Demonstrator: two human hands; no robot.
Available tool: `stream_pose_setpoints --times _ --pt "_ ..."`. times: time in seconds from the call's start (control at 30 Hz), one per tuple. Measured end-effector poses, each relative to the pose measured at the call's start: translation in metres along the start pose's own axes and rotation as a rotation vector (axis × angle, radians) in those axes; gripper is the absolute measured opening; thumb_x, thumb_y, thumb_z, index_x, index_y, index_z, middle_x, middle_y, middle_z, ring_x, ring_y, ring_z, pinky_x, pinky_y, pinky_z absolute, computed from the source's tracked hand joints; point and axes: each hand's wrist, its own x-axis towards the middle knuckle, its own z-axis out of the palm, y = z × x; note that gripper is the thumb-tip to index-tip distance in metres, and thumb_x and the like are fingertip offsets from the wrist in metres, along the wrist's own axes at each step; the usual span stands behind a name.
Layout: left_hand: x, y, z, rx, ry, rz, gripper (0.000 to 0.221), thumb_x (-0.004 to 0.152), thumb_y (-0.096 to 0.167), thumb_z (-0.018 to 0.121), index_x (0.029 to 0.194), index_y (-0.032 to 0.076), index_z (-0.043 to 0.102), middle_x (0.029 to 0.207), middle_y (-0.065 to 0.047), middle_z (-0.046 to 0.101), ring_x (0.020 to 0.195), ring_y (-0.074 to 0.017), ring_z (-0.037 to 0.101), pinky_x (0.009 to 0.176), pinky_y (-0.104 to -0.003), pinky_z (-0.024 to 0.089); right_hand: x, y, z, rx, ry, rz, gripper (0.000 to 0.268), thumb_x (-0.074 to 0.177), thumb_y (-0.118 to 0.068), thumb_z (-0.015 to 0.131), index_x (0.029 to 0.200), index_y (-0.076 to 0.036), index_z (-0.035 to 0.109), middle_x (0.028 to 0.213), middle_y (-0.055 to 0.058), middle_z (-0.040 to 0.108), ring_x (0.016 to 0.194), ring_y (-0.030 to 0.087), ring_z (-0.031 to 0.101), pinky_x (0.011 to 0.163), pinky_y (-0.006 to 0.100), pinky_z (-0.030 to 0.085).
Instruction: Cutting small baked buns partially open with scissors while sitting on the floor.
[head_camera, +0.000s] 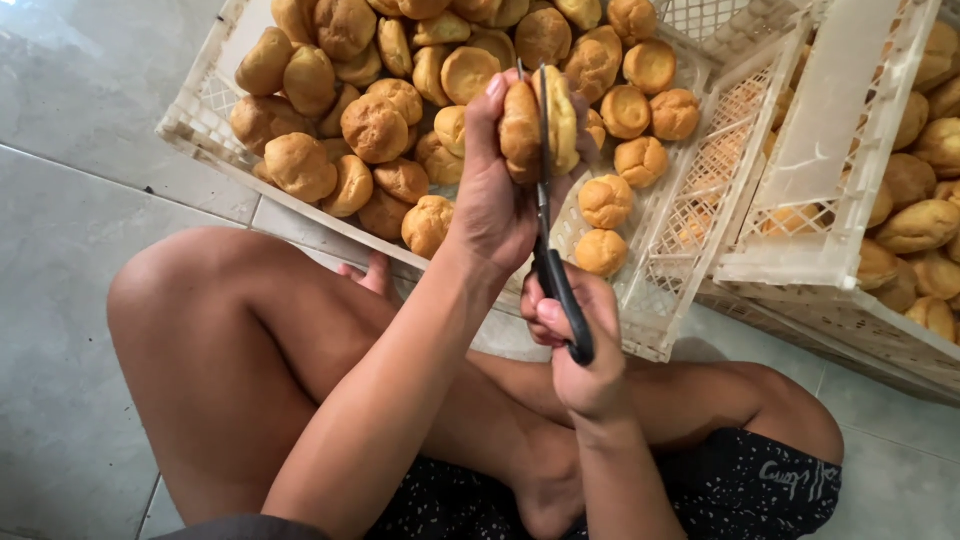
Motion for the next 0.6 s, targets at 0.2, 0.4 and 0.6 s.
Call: stream_pose_setpoints --times 0.2,0.4,0.6 --pt "0.004 0.006 -0.006 0.125 0.019 0.034 0.027 0.096 0.031 0.071 0.110 0.011 0.060 0.101 -0.009 0.069 0.088 -0.0177 0.067 0.083 -0.034 0.056 -0.015 -0.013 0.010 -0.086 0.080 0.191 0.013 0.096 -0.007 0.063 0.092 0.005 0.066 0.065 0.010 0.060 0.048 0.009 0.047 0.036 0.019 0.029" --pt "0.011 0.013 0.001 0.067 0.111 0.060 0.046 0.084 0.028 0.080 0.117 0.007 0.055 0.103 -0.013 0.067 0.088 -0.0200 0.066 0.077 -0.032 0.062 -0.039 -0.014 0.007 -0.013 -0.007 0.207 0.024 0.088 -0.022 0.066 0.091 0.001 0.061 0.065 0.002 0.052 0.050 0.004 0.037 0.041 0.018 0.022" --pt "0.013 0.009 -0.026 0.780 0.160 0.340 0.037 0.085 0.001 0.076 0.114 0.015 0.059 0.117 -0.012 0.060 0.101 -0.0227 0.061 0.083 -0.034 0.057 -0.067 0.004 -0.018 -0.104 -0.040 0.036 0.032 0.076 -0.030 0.069 0.085 -0.001 0.059 0.070 0.007 0.055 0.061 0.011 0.041 0.055 0.023 0.030"
